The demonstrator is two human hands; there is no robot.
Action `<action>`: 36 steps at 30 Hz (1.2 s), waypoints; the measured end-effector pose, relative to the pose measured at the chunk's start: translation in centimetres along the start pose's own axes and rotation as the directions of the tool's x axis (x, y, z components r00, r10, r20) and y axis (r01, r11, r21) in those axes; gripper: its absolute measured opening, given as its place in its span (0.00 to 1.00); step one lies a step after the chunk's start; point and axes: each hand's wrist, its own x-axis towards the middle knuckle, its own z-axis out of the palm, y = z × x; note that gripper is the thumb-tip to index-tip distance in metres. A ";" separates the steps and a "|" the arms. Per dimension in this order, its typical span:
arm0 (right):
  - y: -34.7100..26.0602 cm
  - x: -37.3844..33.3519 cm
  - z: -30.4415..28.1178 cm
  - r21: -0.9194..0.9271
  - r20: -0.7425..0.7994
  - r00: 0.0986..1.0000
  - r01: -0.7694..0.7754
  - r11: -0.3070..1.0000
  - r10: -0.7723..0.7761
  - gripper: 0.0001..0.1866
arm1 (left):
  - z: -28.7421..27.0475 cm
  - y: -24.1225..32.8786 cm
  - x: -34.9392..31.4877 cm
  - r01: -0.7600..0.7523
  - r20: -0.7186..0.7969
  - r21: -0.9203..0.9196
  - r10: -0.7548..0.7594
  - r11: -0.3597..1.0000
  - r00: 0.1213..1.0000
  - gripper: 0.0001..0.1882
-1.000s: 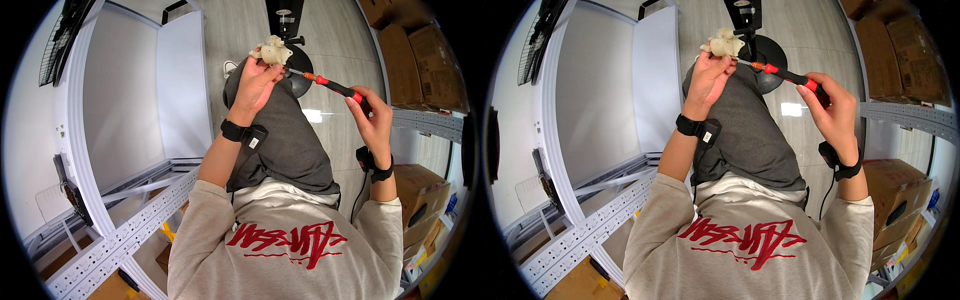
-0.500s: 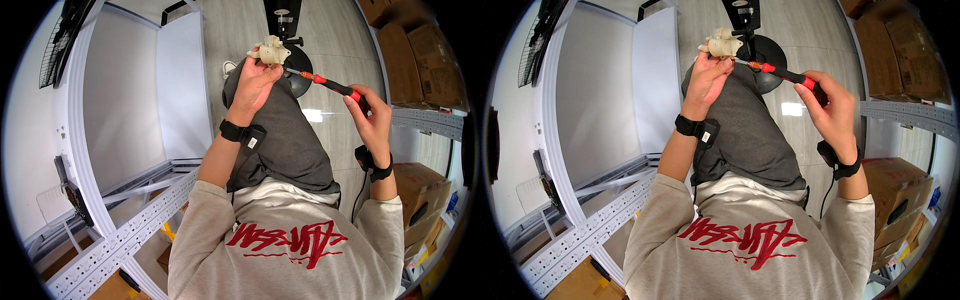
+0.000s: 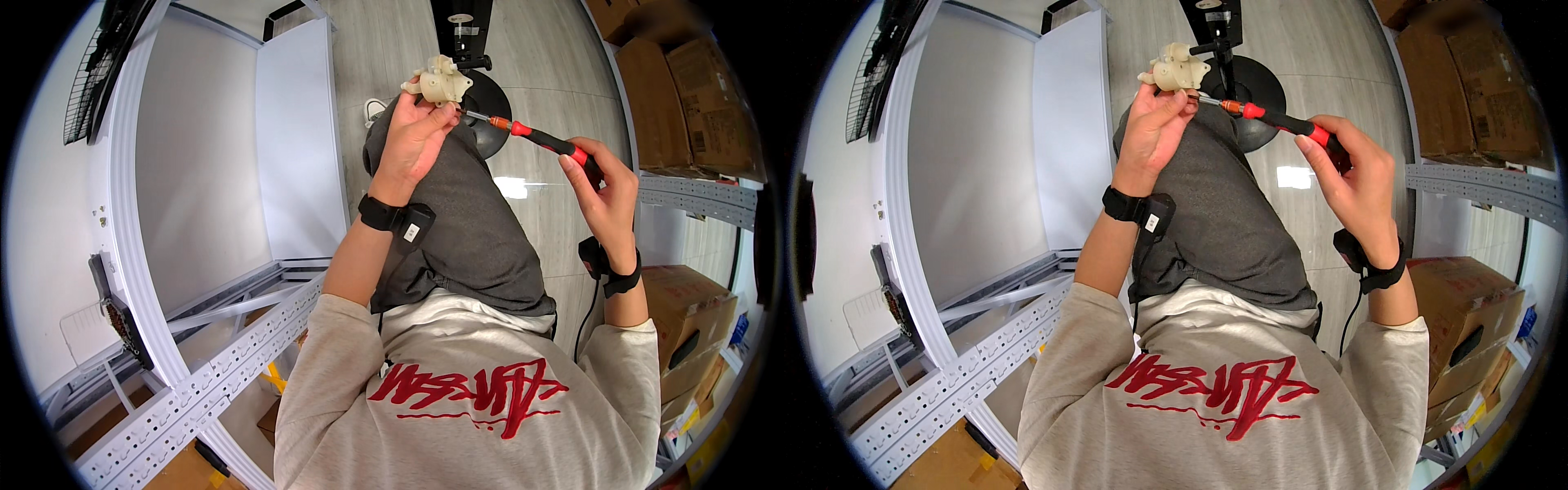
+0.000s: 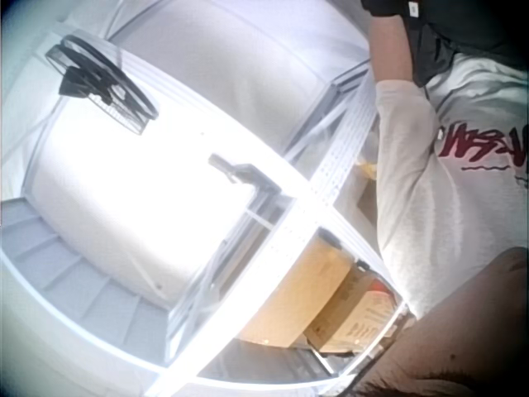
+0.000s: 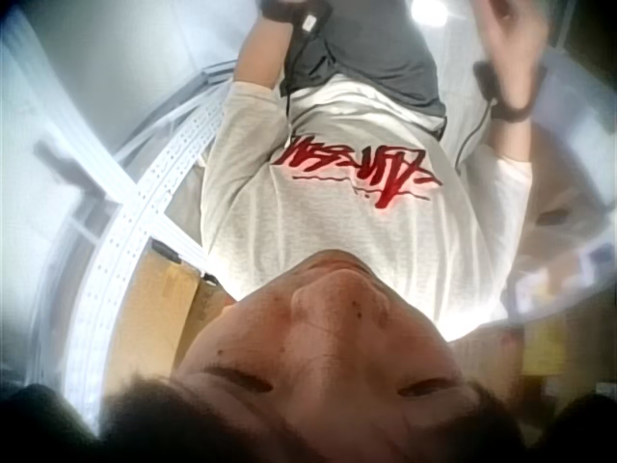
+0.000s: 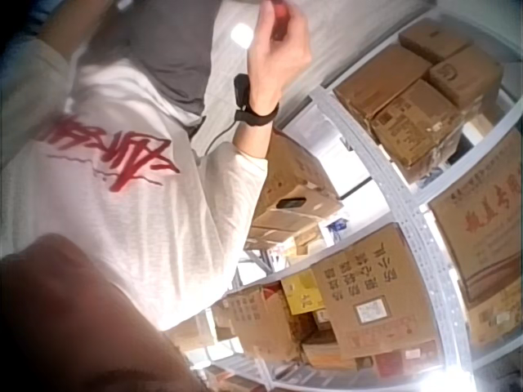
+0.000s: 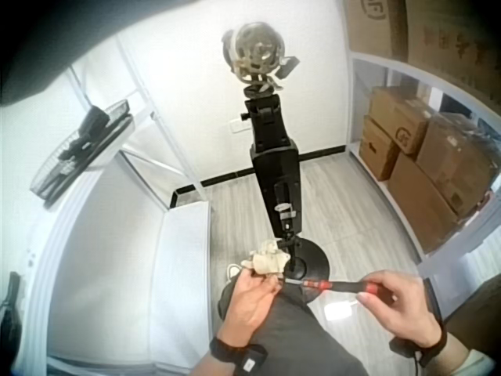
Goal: The person uses a red-handled screwdriver to remove a screw from a white plastic housing, separates the housing into two halves, and inspects the interior. They then reassemble the housing and tighten the screw again.
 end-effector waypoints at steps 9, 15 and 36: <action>-0.2 -0.1 0.1 -0.022 -0.017 0.999 0.035 0.999 -0.036 0.10 | -0.1 0.0 0.1 0.006 -0.003 0.004 -0.006 1.000 1.000 0.29; -0.6 -0.3 0.0 -0.104 -0.009 0.982 0.187 0.977 -0.189 0.11 | -0.4 -0.2 0.2 -0.021 -0.004 0.055 0.021 0.998 1.000 0.31; -0.4 -1.1 -0.8 -0.006 -0.082 0.991 0.107 0.994 -0.107 0.12 | 0.4 0.4 -0.2 -0.022 0.004 -0.063 0.023 0.998 1.000 0.23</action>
